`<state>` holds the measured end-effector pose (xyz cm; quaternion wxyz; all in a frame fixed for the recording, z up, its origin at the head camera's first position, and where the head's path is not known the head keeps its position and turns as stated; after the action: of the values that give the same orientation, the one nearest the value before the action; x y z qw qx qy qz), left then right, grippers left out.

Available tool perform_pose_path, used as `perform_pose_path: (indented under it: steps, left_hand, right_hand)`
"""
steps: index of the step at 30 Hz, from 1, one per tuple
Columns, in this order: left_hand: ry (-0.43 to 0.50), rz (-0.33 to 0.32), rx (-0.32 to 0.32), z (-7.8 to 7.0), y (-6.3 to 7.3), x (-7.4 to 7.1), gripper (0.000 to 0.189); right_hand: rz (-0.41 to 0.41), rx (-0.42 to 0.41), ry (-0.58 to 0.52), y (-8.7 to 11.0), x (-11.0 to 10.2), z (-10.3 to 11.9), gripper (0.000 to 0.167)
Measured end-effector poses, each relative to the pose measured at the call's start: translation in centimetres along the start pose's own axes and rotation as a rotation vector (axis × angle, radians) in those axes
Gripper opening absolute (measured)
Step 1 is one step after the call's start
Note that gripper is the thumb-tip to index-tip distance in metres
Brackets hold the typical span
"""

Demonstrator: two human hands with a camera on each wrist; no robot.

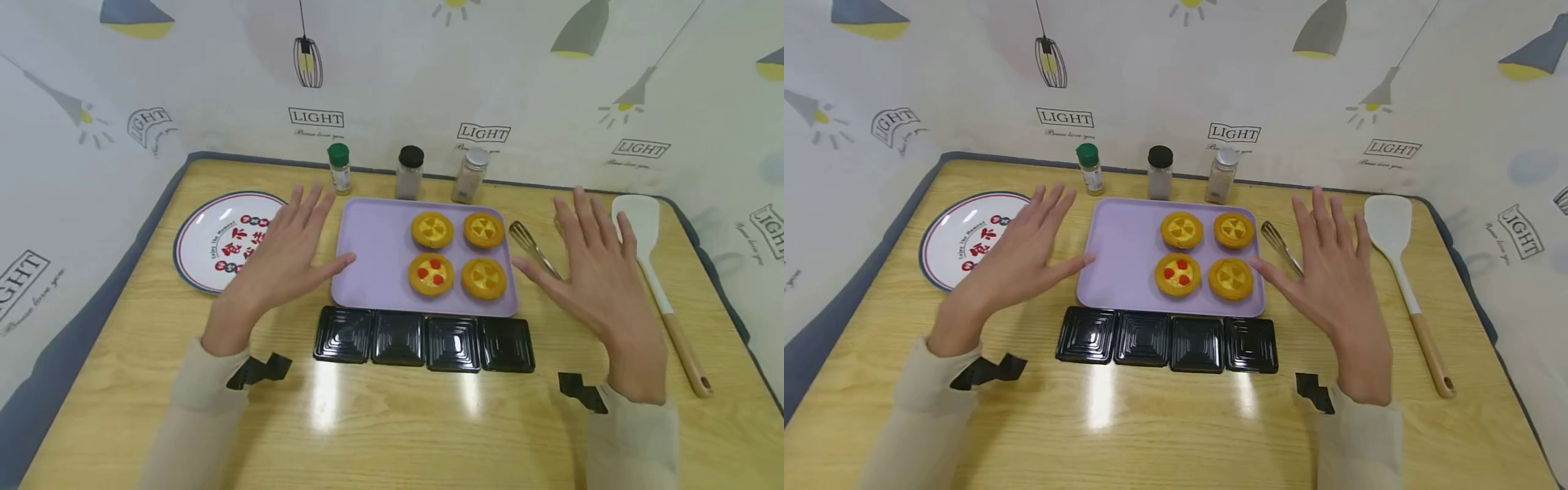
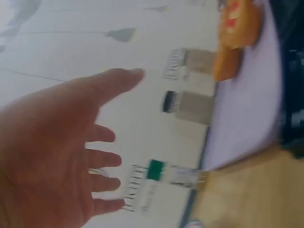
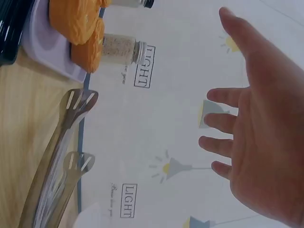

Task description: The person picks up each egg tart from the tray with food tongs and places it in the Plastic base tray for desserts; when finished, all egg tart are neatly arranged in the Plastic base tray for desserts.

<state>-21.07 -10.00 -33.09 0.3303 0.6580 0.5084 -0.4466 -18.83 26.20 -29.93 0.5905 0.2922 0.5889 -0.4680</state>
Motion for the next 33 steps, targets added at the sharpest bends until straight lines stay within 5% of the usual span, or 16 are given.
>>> perform_pose_path:
  steps: [7,13,17,25,33]
  left_hand:
    - [0.431,0.059,-0.022,2.0,0.1,4.2,0.083]
    - [0.650,0.098,-0.106,4.2,0.0,7.1,0.081]
    - [0.665,0.088,-0.110,5.1,0.1,8.0,0.081]
    - [0.426,0.023,-0.010,5.4,0.4,8.8,0.085]
    - [0.399,0.043,-0.020,5.6,0.4,8.8,0.100]
  right_hand:
    - [-0.014,0.138,-0.068,2.6,0.8,-3.2,0.090]
    - [0.022,0.259,-0.128,5.1,3.3,-5.9,0.087]
    - [0.023,0.315,-0.157,6.5,4.7,-7.2,0.087]
    - [0.055,0.385,-0.240,8.4,7.4,-8.9,0.093]
    - [0.003,0.436,-0.434,8.8,8.5,-9.2,0.097]
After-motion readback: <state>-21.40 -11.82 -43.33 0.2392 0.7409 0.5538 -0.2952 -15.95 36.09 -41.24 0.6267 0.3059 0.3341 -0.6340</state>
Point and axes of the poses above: each hand's wrist, its own y-axis away from the middle knuckle, its own x-axis out of the palm, z = x × y, the point moved 9 cm from there along -y, towards the middle knuckle, and after that the axes turned 10 degrees about -x, right-handed, at the moved point
